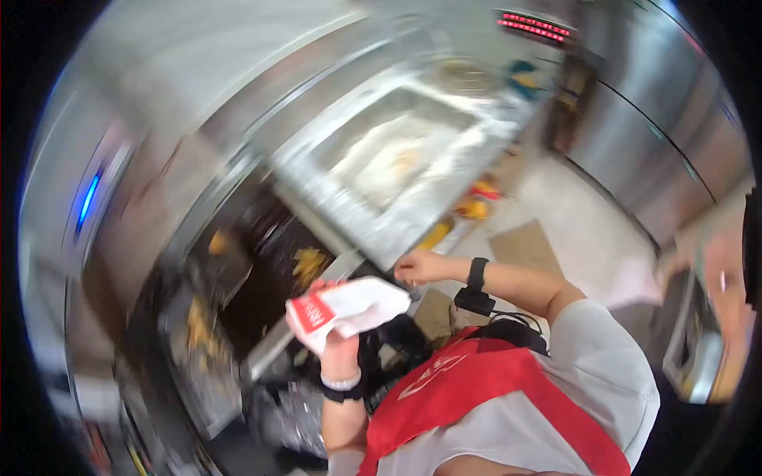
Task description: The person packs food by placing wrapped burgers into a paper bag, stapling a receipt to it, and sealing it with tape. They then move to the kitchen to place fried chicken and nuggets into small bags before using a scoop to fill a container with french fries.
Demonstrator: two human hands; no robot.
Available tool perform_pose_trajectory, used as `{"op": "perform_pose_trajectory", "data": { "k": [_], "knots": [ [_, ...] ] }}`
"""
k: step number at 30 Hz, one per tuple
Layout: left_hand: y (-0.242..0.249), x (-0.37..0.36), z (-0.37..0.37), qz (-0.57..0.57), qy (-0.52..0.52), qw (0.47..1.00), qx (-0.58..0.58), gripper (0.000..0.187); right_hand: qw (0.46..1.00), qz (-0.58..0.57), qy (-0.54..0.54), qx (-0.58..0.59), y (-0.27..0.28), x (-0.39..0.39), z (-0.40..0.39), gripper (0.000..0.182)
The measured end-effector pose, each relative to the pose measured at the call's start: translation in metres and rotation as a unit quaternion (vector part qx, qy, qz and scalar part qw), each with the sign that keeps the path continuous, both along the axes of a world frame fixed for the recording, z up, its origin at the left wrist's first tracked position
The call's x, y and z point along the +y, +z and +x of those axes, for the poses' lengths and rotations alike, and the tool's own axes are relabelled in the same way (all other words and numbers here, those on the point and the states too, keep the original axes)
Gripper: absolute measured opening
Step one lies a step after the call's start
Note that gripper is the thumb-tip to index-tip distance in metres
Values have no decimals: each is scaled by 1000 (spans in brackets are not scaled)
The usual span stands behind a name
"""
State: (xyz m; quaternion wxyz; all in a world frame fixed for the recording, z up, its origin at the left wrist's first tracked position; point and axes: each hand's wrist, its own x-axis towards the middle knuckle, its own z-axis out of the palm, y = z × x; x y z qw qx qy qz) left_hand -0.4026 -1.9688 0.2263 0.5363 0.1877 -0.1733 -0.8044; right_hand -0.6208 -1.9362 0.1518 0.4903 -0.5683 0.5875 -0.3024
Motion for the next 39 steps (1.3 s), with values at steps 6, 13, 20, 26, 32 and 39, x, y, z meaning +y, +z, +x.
{"op": "perform_pose_trajectory", "data": {
  "k": [6,13,20,26,32,39],
  "knots": [
    [-2,34,-104,-8,-250,968,15,37,899,-52,-202,385,9,190,-135,22],
    [11,111,-269,-25,-473,881,-4,35,800,19,-554,231,2,388,-188,23],
    [-4,240,-424,-119,-635,761,-50,38,711,-100,-695,48,24,518,-189,21],
    [3,331,-501,-28,-746,658,-101,36,539,-142,-825,-88,77,612,-147,20],
    [-21,380,-582,11,-814,563,-141,40,341,64,-938,-22,68,706,-130,21],
    [-16,435,-698,26,-882,453,-125,41,293,434,-851,31,46,758,-183,33]
  ]
}}
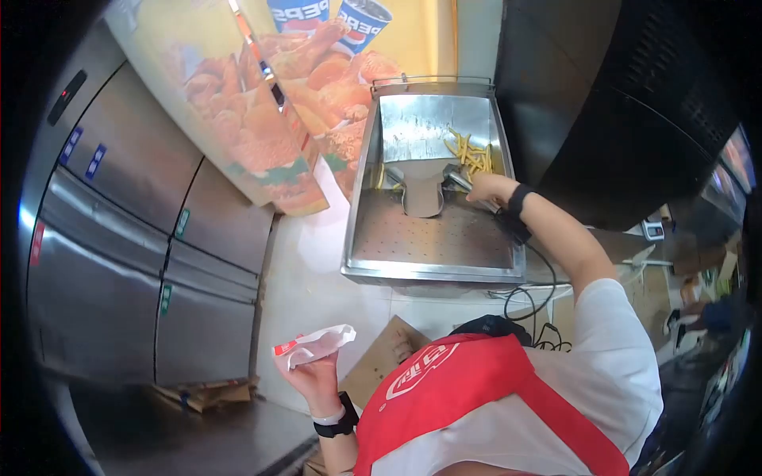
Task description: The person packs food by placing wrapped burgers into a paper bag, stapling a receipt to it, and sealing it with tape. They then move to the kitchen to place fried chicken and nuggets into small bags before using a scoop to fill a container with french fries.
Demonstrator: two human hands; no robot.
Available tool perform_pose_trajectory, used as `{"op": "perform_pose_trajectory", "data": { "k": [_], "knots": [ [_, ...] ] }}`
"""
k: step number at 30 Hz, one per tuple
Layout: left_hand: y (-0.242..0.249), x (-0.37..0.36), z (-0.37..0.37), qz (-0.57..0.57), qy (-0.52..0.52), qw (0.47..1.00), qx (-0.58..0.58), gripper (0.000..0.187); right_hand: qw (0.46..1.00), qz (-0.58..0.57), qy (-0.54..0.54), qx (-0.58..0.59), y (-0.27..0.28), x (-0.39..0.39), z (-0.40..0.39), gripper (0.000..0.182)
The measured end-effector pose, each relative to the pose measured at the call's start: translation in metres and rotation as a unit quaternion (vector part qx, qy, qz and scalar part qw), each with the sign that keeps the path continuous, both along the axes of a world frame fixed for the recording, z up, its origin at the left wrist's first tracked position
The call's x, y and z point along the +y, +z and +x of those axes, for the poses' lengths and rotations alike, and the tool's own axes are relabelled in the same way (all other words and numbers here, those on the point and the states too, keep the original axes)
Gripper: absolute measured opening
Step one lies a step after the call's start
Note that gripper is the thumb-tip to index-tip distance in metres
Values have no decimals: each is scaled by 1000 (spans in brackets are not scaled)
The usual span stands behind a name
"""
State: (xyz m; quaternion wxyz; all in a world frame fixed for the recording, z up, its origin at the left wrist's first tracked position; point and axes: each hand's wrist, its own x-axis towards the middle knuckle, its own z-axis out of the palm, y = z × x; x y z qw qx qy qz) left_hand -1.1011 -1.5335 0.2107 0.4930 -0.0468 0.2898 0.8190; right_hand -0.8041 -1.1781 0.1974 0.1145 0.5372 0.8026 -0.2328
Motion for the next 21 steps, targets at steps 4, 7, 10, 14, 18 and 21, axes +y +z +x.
{"op": "perform_pose_trajectory", "data": {
  "k": [4,7,10,14,18,21],
  "knots": [
    [-1,17,-62,-13,6,1000,17,39,982,129,-31,-132,-86,49,-23,27],
    [-10,27,-102,-6,-18,1000,17,37,971,174,-131,-101,-91,45,-31,25],
    [-22,44,-129,14,-107,994,24,36,971,162,-170,-51,-40,24,-42,25],
    [-30,73,-143,-15,-124,992,-12,33,963,238,-117,-54,23,14,-33,20],
    [-33,99,-148,-26,-186,982,-19,33,927,307,-128,-176,104,-20,-26,15],
    [-39,114,-146,-26,-223,974,-13,34,905,336,-136,-222,106,-19,-10,15]
  ]
}}
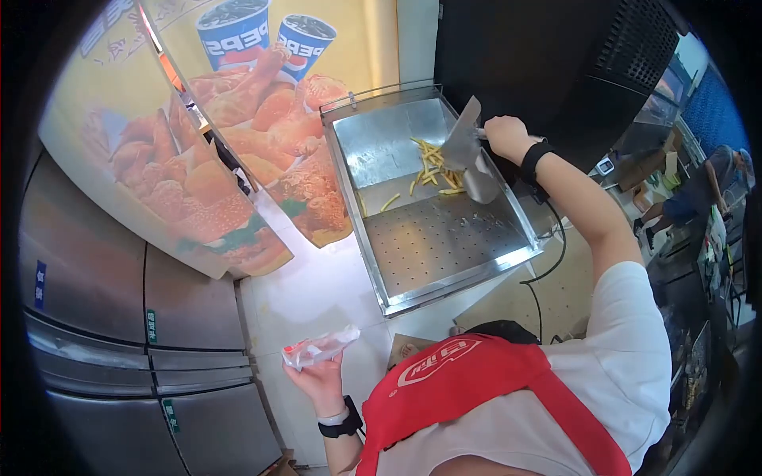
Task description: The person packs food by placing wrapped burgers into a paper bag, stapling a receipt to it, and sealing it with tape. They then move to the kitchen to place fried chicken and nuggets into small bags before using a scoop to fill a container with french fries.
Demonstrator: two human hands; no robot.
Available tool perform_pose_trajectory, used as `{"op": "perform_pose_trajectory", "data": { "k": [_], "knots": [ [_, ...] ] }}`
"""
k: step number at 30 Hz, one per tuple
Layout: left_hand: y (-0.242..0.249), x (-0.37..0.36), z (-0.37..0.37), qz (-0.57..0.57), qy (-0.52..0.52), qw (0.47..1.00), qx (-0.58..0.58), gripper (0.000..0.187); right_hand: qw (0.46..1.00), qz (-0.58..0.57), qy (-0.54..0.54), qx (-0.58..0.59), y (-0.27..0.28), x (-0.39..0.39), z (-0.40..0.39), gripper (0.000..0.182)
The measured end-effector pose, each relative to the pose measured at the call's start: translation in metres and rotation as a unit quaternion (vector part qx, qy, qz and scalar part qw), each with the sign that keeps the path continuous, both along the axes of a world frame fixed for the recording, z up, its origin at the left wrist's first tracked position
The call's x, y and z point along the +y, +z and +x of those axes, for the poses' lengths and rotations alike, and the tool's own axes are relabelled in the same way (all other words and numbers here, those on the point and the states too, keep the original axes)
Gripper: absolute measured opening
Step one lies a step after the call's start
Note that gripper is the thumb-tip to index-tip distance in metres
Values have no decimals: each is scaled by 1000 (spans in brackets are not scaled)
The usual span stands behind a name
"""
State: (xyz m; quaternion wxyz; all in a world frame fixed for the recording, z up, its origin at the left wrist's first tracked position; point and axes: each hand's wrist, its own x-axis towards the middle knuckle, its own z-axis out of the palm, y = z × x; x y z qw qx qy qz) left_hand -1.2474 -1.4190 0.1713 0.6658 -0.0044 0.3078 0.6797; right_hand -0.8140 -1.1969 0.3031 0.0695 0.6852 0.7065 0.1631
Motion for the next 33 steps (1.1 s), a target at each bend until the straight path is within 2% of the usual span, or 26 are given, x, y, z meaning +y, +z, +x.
{"op": "perform_pose_trajectory", "data": {
  "k": [5,6,12,14,15,16,18,19,21,24,26,29,30,32,33],
  "knots": [
    [5,11,16,-33,1,999,-19,35,999,17,-20,-30,-28,16,-4,15],
    [7,11,18,-42,14,999,-24,35,1000,17,10,-24,-34,18,-7,15],
    [16,-4,23,-33,61,998,-2,35,993,0,37,115,-39,20,-4,18],
    [12,-13,18,-34,77,996,11,35,962,-129,18,240,-41,9,0,20],
    [10,-17,19,-34,95,995,20,35,902,-268,-45,334,-44,0,2,19],
    [10,-19,20,-34,100,994,19,35,811,-397,-109,416,-48,-12,1,19],
    [12,-22,21,-23,89,995,25,35,660,-482,-160,554,-66,-29,2,23],
    [12,-22,22,-24,94,995,27,35,659,-485,-157,553,-73,-33,-2,23],
    [14,-22,26,-36,102,994,29,36,596,-523,-195,578,-86,-36,-10,22],
    [10,-23,24,-24,101,994,26,34,589,-528,-155,592,-111,-21,-16,23],
    [6,-25,24,-19,111,993,25,34,608,-512,-144,589,-119,-7,-25,25],
    [3,-28,26,-17,122,992,16,33,615,-448,-127,636,-148,34,-28,27],
    [2,-29,27,-21,124,992,7,32,648,-411,-100,633,-165,52,-27,27],
    [4,-34,29,-24,143,989,10,32,693,-380,-79,607,-160,61,-32,27],
    [7,-37,29,-30,156,987,12,33,691,-380,-74,610,-161,63,-33,27]
  ]
}}
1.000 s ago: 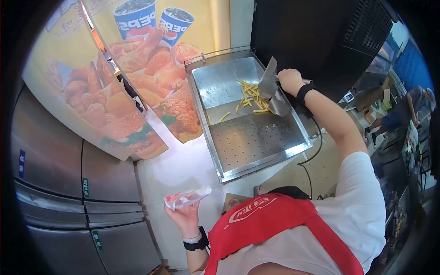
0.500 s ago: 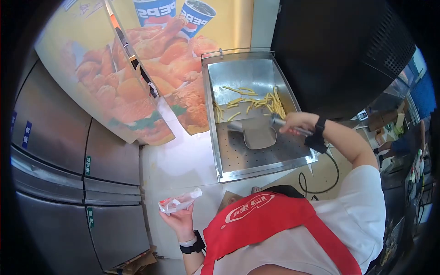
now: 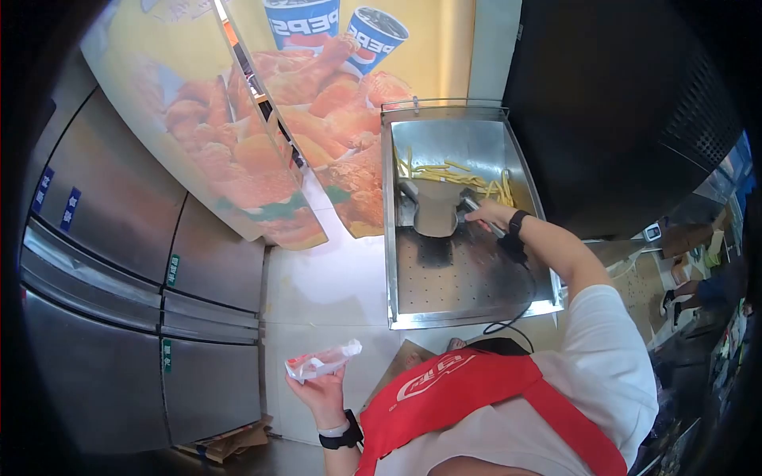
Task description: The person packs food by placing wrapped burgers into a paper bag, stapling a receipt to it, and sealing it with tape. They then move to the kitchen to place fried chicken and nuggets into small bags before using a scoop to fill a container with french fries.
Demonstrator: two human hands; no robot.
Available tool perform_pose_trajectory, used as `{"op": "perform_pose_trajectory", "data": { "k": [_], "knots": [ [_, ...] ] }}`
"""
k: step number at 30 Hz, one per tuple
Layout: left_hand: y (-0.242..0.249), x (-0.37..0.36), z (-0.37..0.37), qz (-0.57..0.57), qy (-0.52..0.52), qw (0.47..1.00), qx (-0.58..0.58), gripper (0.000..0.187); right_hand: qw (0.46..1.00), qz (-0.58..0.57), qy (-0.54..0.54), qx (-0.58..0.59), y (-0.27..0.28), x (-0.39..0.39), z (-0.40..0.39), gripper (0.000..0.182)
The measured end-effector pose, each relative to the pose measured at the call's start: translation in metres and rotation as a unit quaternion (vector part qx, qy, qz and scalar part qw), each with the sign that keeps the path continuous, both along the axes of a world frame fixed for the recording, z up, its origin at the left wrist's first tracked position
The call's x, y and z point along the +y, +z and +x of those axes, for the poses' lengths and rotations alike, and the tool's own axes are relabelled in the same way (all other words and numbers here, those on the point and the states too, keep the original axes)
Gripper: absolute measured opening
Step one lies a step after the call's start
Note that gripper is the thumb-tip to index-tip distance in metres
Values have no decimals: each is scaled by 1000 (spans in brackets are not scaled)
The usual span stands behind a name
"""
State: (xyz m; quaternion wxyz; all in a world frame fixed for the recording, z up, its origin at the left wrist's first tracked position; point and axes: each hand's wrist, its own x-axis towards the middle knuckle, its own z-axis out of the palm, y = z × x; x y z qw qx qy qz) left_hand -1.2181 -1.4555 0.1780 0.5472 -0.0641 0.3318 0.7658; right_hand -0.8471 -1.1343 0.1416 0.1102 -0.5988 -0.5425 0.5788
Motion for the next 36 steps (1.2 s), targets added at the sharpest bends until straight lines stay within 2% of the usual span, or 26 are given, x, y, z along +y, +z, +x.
{"op": "perform_pose_trajectory", "data": {
  "k": [3,5,7,10,12,14,19,21,22,27,29,30,36],
  "knots": [
    [7,-7,5,-16,21,999,26,33,998,46,38,-16,-17,9,10,31],
    [7,-9,8,-17,14,999,26,34,997,56,1,48,-25,24,9,30],
    [9,-11,11,-18,7,999,29,35,997,64,-26,23,-23,33,4,29],
    [11,-10,9,-3,8,999,40,34,996,85,26,11,-6,27,4,31],
    [6,-11,10,6,-4,997,71,45,994,103,23,4,-14,39,13,31],
    [3,-10,14,7,-11,998,62,45,991,132,-4,-34,-7,44,14,32],
    [10,-5,21,-10,-2,998,66,47,994,109,25,-14,-30,44,14,30],
    [3,-6,24,-6,-12,999,47,44,985,171,31,-5,-25,47,16,27],
    [5,-5,27,-7,-11,999,46,44,979,204,-21,-1,-29,51,12,24],
    [21,-1,35,-22,-25,997,74,40,974,218,4,-59,-27,54,11,27],
    [15,-2,34,-17,-32,998,54,39,914,373,-6,-158,-24,48,9,33],
    [13,-2,34,-10,-38,999,36,39,919,336,-12,-208,-20,49,11,38],
    [21,9,42,21,-49,998,43,37,932,310,-57,-179,17,29,6,38]
  ]
}}
